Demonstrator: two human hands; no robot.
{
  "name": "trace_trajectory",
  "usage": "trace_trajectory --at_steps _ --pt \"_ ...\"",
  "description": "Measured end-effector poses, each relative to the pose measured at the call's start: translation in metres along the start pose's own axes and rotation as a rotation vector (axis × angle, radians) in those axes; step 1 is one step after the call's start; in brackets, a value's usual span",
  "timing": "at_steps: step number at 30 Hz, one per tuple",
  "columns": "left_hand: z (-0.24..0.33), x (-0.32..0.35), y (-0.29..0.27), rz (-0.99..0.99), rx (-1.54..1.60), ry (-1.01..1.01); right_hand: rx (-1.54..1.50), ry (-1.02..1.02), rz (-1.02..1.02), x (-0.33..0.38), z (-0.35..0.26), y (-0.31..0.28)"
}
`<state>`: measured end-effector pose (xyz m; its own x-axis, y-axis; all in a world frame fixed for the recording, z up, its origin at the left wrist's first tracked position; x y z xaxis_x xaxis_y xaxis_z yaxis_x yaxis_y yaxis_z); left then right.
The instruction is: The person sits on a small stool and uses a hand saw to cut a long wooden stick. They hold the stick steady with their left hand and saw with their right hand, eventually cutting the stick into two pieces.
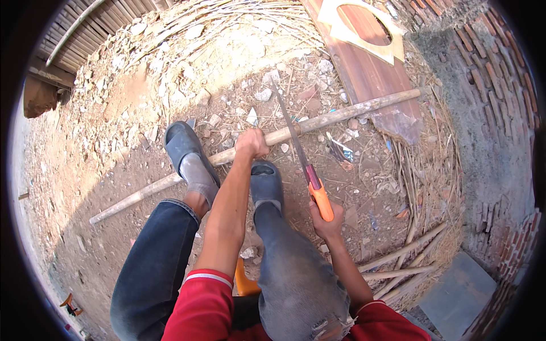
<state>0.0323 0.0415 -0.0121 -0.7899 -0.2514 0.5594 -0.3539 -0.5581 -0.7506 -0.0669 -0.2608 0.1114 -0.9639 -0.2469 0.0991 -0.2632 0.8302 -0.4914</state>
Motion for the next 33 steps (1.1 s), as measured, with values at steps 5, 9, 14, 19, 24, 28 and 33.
trace_trajectory --at_steps 5,9,14,19,24,28,33 --pt "0.0 -0.003 0.0 0.001 -0.029 0.01 0.081 0.007 -0.1 0.023 -0.015 -0.027" --pt "-0.008 -0.011 0.009 0.02 -0.033 0.01 0.08 0.128 -0.132 0.067 -0.01 -0.049" --pt "-0.007 -0.011 0.008 0.05 -0.025 0.011 0.138 0.152 -0.074 0.124 -0.037 -0.099" --pt "-0.001 0.003 0.007 0.093 -0.055 0.014 0.057 0.192 -0.121 0.055 -0.026 -0.042" --pt "0.006 -0.008 -0.01 0.109 -0.03 0.053 0.039 -0.278 -0.082 -0.031 -0.046 0.102" --pt "-0.005 0.0 0.006 0.141 -0.053 0.112 0.045 -0.093 -0.141 -0.018 -0.02 0.057" --pt "0.002 0.013 0.008 0.191 -0.06 0.144 -0.23 0.127 -0.137 -0.029 0.06 0.004"
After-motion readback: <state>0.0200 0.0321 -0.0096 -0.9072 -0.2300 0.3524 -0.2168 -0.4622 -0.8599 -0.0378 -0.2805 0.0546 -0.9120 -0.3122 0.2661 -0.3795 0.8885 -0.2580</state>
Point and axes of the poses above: each hand's wrist, its own x-axis away from the middle knuckle, its own y-axis out of the palm, z = x × y, the point moved 4 cm from there along -x, towards the middle knuckle, and after that the axes turned 1 degree about y, right-handed, at the moved point
